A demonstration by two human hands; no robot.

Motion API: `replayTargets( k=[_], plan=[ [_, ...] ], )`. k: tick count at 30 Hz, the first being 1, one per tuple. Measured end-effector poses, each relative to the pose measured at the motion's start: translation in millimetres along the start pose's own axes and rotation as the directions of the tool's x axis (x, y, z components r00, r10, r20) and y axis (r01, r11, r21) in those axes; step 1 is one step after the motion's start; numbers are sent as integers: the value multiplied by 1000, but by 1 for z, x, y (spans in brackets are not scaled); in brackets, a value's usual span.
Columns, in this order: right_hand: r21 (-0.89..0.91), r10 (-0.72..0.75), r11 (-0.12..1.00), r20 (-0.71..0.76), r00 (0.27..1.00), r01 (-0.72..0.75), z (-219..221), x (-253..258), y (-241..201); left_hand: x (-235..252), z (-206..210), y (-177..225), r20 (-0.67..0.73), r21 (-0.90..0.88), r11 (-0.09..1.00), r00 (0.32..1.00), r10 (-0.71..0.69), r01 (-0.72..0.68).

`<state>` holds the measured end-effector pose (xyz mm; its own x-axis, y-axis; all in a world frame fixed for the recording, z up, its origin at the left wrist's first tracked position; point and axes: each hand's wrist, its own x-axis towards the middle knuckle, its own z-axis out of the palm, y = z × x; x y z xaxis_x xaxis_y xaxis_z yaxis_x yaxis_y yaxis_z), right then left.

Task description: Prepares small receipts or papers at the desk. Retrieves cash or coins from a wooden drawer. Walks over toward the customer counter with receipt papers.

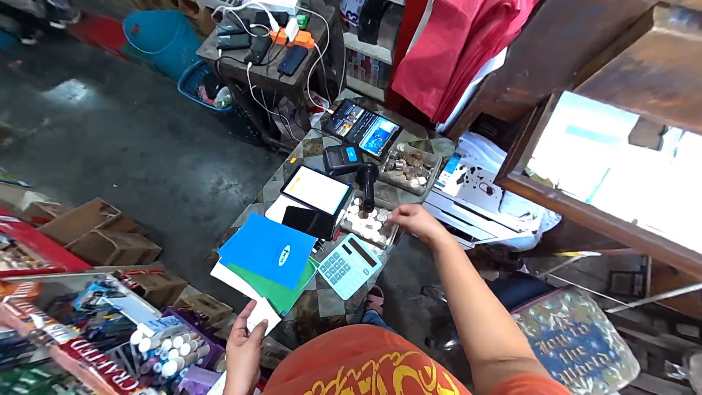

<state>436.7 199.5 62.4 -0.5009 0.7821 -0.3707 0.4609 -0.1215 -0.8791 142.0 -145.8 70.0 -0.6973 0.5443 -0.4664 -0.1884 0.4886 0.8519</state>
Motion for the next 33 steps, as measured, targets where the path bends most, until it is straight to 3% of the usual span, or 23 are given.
replayTargets(
  k=[2, 4, 6, 9, 15, 18, 20, 22, 24, 27, 30, 33],
  plan=[
    [-489, -4, 870, 118, 993, 62, 13, 14, -6, 0, 2, 2, -2, 7, 1000, 1000, 0, 0],
    [-758, 37, 640, 190, 981, 122, 37, 20, -12, 0, 3, 3, 10, 13, 1000, 1000, -2, 2],
    [-855, 106, 491, 247, 963, 165, 58, 21, -21, -2, 5, 5, 11, 22, 1000, 1000, 9, -9],
    [-887, 170, 419, 289, 942, 196, 68, 25, -28, -4, 5, 8, 31, 27, 999, 999, 29, -30],
    [-836, 122, 530, 241, 963, 142, 55, 23, -27, -6, -10, 20, 110, -107, 982, 979, 170, -159],
    [-702, -113, 702, 61, 992, 124, 48, 7, -26, -4, -18, 35, 113, -146, 970, 971, 211, -194],
    [-451, -121, 888, -29, 992, 95, 50, -4, -23, 1, -22, 36, 114, -172, 958, 961, 251, -230],
    [-235, -1, 972, 81, 997, 20, 65, -20, -25, 7, -26, 33, 126, -209, 948, 955, 268, -239],
    [-253, 65, 967, 313, 948, 17, 90, -40, -35, 12, -28, 33, 141, -231, 946, 954, 264, -228],
    [-344, 73, 927, 557, 828, 149, 137, -62, -50, 25, -29, 34, 173, -261, 945, 954, 246, -196],
    [-313, 58, 931, 633, 772, 187, 171, -71, -61, 38, -33, 32, 221, -310, 937, 946, 236, -161],
    [-118, 61, 993, 594, 802, 12, 190, -74, -73, 52, -39, 28, 264, -328, 933, 934, 243, -150]
  ],
)
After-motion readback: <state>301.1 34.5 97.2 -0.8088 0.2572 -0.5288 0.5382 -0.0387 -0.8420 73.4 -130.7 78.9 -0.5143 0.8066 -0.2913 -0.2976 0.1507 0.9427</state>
